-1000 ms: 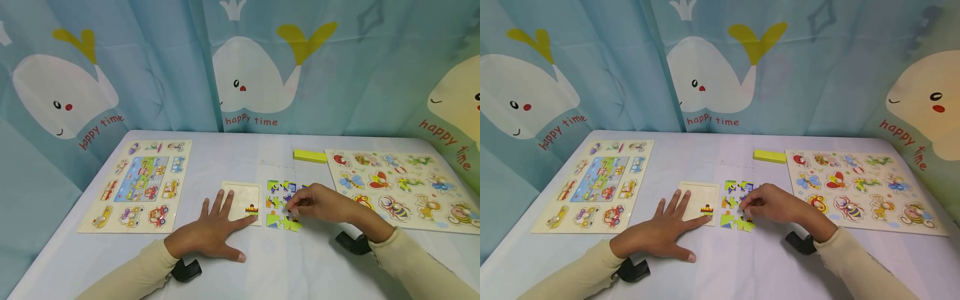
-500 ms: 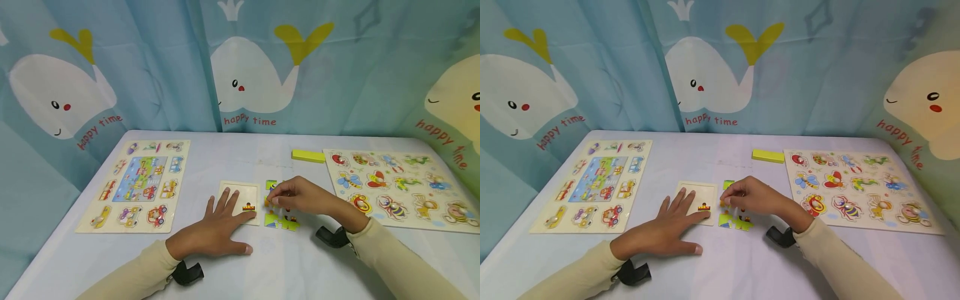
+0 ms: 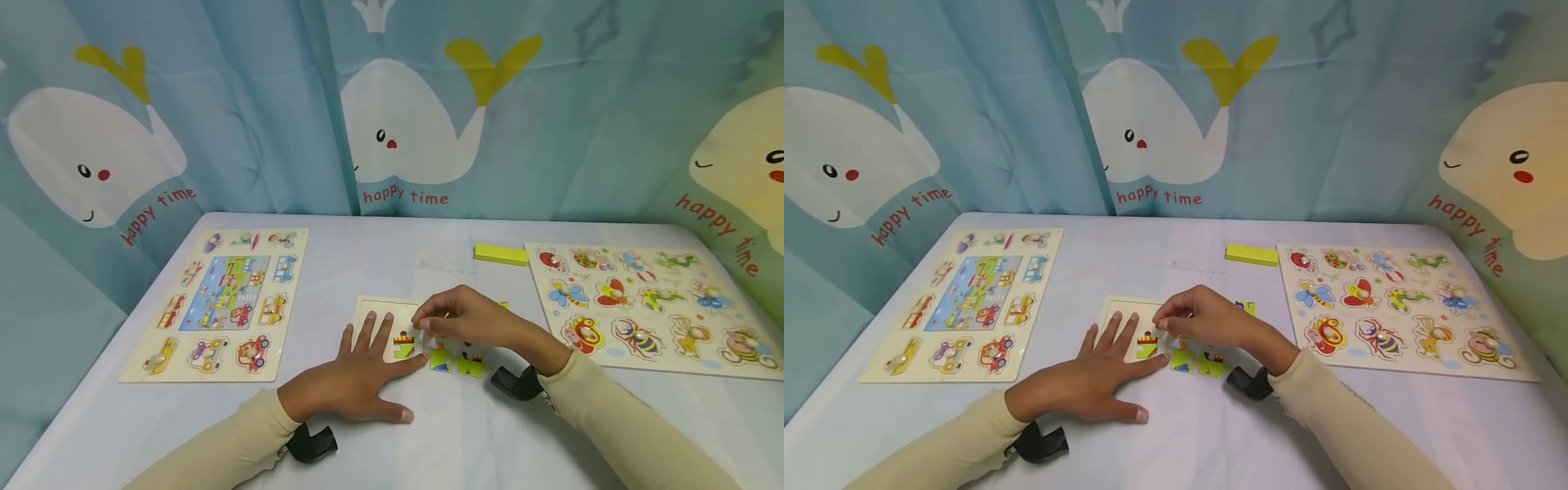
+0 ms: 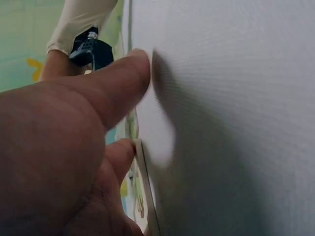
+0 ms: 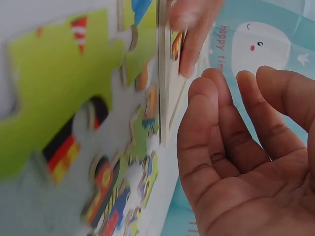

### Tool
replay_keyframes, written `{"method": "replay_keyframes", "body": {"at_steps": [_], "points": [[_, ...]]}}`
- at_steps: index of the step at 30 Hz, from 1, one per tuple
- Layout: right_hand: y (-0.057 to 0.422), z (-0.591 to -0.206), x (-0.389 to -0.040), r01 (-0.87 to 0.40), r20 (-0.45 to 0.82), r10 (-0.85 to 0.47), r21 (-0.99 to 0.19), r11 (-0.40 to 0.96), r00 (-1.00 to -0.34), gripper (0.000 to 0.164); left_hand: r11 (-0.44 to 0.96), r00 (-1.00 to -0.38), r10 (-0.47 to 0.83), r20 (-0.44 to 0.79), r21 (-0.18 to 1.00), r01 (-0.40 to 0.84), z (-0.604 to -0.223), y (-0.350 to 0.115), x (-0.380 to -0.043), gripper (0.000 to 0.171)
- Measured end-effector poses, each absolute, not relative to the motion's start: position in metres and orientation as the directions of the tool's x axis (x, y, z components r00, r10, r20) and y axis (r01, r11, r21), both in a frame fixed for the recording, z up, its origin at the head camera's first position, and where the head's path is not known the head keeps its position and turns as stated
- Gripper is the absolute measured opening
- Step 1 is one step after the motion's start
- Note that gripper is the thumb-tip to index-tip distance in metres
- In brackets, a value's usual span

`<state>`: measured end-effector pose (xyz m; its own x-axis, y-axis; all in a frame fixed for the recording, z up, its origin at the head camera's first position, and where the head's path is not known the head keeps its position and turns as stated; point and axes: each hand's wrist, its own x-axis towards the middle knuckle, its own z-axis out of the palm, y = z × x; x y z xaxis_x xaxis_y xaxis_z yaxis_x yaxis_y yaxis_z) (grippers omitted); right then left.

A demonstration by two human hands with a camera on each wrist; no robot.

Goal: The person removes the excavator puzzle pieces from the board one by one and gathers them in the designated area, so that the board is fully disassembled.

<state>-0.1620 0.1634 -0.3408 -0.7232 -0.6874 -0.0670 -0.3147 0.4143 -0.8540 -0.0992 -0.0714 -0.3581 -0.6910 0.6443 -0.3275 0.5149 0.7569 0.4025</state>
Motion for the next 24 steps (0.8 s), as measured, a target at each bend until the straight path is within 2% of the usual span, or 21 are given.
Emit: {"method": "replay_keyframes", "body": {"at_steps": [24], "points": [[0.144,-0.344,-0.164,-0.286,-0.158,-0.718,-0.843,0.455,-0.678,0.018,0.774,-0.698,0.631,-0.338,0.336,0.536,-0.357,-0.069,-0.097,0.072]]}}
